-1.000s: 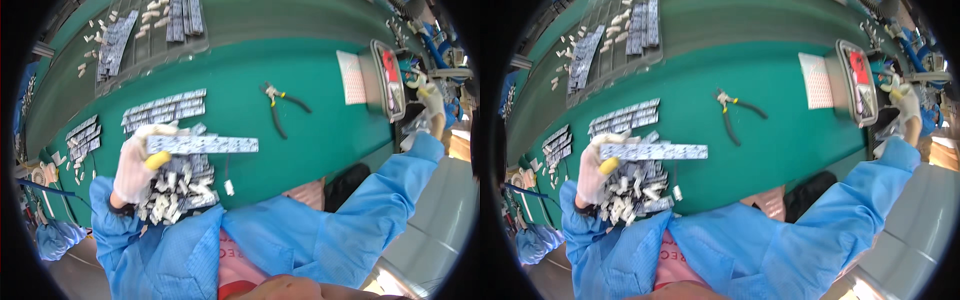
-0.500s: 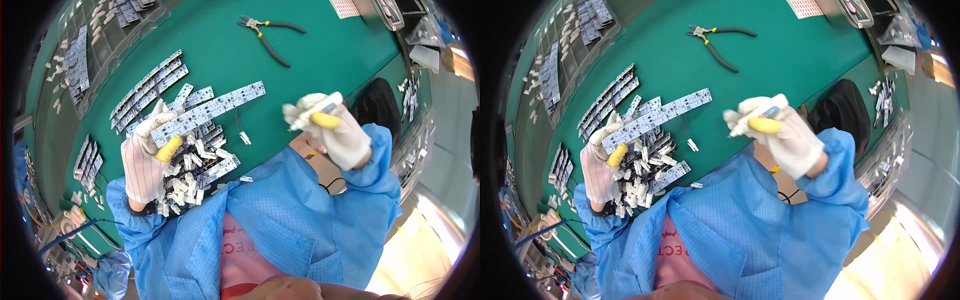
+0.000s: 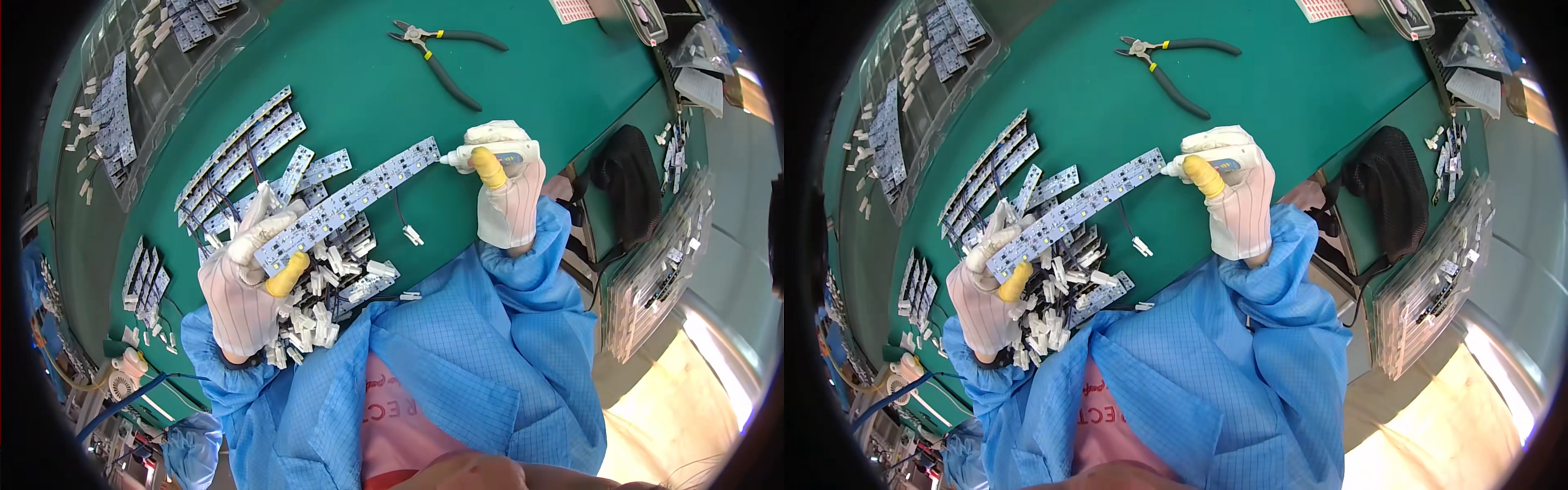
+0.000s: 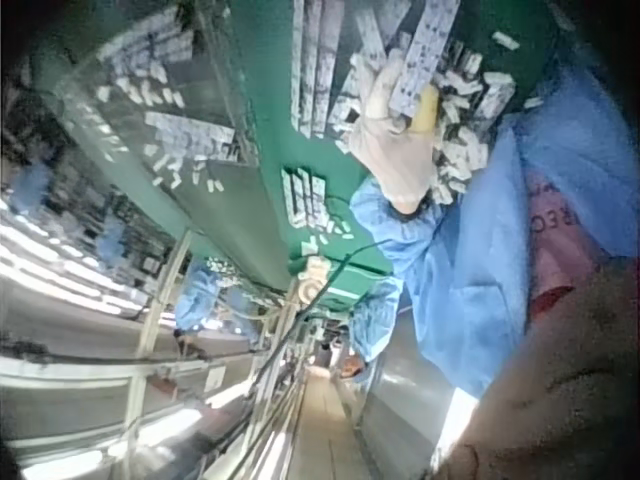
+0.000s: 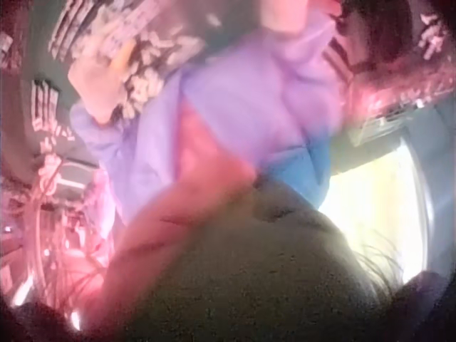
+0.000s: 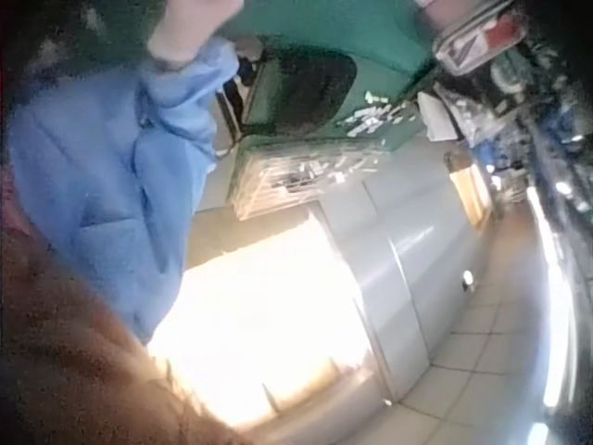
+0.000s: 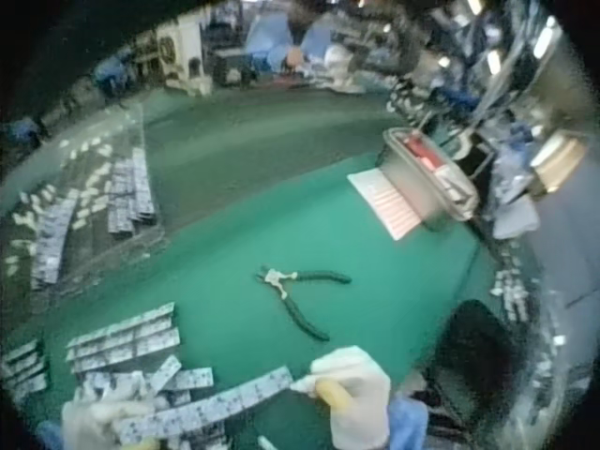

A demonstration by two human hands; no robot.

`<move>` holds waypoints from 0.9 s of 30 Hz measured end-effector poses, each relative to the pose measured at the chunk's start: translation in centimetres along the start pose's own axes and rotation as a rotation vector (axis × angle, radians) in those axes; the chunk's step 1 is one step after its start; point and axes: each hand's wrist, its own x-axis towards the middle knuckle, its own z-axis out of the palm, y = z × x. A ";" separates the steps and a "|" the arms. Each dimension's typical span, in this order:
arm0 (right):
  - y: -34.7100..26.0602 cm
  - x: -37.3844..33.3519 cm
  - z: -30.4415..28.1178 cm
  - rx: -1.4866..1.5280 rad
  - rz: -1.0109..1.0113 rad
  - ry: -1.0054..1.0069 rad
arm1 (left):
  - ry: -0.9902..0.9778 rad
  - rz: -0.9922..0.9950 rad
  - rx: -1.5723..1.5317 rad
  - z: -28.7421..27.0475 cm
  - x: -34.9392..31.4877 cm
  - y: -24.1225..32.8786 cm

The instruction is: Assembling electronic components onto a printed circuit board on a production line.

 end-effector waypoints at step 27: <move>0.8 -0.1 -0.5 -0.173 -0.033 -0.019 | -0.021 0.047 -0.142 0.1 -0.2 -0.5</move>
